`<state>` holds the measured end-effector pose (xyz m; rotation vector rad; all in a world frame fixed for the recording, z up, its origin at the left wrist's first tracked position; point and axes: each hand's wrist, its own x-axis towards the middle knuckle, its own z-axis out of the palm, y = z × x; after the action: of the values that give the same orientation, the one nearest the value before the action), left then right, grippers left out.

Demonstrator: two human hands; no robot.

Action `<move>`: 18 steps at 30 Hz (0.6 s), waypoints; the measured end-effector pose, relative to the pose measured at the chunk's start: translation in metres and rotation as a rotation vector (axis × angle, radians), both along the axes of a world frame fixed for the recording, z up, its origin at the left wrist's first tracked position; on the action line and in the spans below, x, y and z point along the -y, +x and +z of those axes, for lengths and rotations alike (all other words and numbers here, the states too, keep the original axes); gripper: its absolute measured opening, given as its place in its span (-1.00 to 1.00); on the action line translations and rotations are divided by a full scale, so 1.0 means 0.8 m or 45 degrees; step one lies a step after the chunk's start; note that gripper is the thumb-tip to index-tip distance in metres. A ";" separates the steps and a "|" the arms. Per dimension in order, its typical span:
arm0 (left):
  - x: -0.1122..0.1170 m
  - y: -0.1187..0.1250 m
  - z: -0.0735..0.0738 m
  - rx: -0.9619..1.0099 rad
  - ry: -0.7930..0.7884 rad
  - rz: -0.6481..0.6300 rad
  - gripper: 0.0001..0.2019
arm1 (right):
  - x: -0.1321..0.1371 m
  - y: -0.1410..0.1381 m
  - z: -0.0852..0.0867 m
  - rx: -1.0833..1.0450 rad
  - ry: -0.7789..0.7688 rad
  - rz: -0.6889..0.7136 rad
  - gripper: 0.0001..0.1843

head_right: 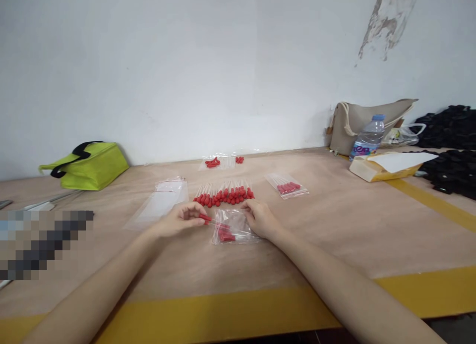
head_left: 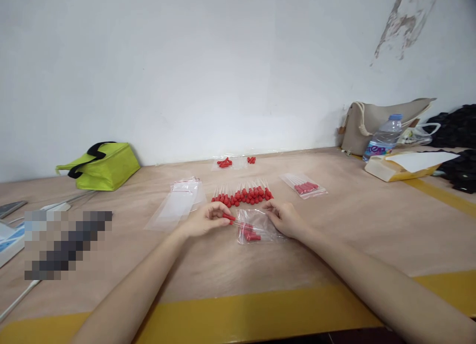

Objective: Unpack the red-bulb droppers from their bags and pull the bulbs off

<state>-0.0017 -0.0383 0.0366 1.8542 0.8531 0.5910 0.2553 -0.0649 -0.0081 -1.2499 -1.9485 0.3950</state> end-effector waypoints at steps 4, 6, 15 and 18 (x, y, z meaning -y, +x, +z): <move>-0.016 -0.056 0.044 0.009 0.078 0.252 -0.74 | -0.001 0.000 0.000 0.016 -0.007 0.012 -0.84; -0.021 -0.074 0.060 0.096 0.203 0.427 -0.73 | -0.001 0.000 0.000 0.015 -0.006 0.025 -0.83; -0.068 -0.010 0.031 -0.052 1.384 0.497 -0.88 | 0.001 -0.002 0.003 0.015 0.015 0.022 -0.82; -0.087 0.010 0.002 -0.284 1.642 0.259 -0.83 | 0.001 -0.002 0.003 0.034 0.029 0.022 -0.81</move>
<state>0.0062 0.0311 0.0382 3.0395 0.8714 1.2663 0.2536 -0.0655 -0.0055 -1.2305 -1.9823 0.3659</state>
